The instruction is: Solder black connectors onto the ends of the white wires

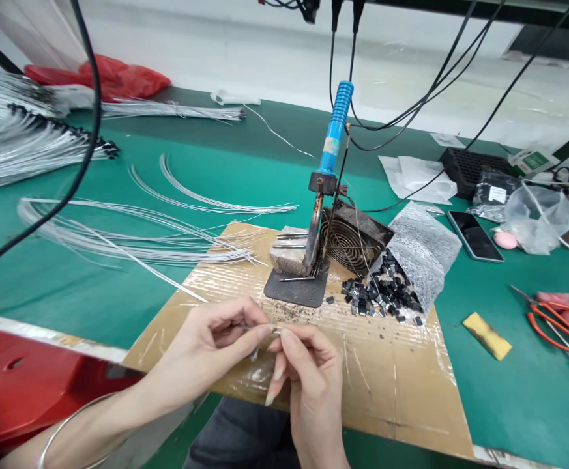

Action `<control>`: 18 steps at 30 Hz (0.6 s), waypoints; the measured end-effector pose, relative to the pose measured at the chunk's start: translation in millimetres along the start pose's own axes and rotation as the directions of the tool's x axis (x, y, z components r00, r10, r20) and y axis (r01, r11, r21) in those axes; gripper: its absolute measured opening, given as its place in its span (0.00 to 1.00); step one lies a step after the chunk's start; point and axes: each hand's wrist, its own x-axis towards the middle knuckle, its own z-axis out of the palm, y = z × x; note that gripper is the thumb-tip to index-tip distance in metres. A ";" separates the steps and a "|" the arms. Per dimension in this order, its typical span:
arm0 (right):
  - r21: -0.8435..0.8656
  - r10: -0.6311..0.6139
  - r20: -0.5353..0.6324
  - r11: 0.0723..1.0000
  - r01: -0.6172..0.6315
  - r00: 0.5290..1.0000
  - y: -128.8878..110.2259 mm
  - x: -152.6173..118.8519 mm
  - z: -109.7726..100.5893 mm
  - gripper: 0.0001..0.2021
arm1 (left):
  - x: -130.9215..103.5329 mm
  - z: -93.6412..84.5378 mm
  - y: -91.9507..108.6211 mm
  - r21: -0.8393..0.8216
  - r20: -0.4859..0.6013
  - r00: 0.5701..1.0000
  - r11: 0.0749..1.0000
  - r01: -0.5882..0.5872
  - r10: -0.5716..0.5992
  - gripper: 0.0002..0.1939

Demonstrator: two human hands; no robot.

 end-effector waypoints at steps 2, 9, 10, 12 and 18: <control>0.009 -0.007 -0.018 1.000 0.007 1.000 1.1 -0.2 1.6 0.12 | -1.4 2.1 -3.6 -0.010 -0.029 0.999 1.000 -0.016 0.015 0.12; 0.024 -0.031 -0.042 0.999 0.032 0.999 4.4 -1.9 4.5 0.12 | -4.8 8.2 -9.4 0.009 -0.119 0.990 0.997 -0.080 0.081 0.13; 0.026 -0.037 -0.041 0.999 0.038 0.998 5.0 -1.9 5.0 0.12 | -5.2 8.9 -9.6 0.002 -0.124 0.989 0.996 -0.087 0.087 0.13; 0.025 -0.050 -0.043 0.998 0.051 0.998 6.1 -1.9 5.8 0.11 | -5.7 10.2 -9.7 -0.014 -0.132 0.987 0.996 -0.093 0.090 0.12; 0.000 -0.070 -0.044 0.998 0.070 0.997 6.4 -3.2 2.7 0.11 | -2.6 12.0 -5.7 -0.104 -0.166 0.980 0.987 -0.126 0.107 0.09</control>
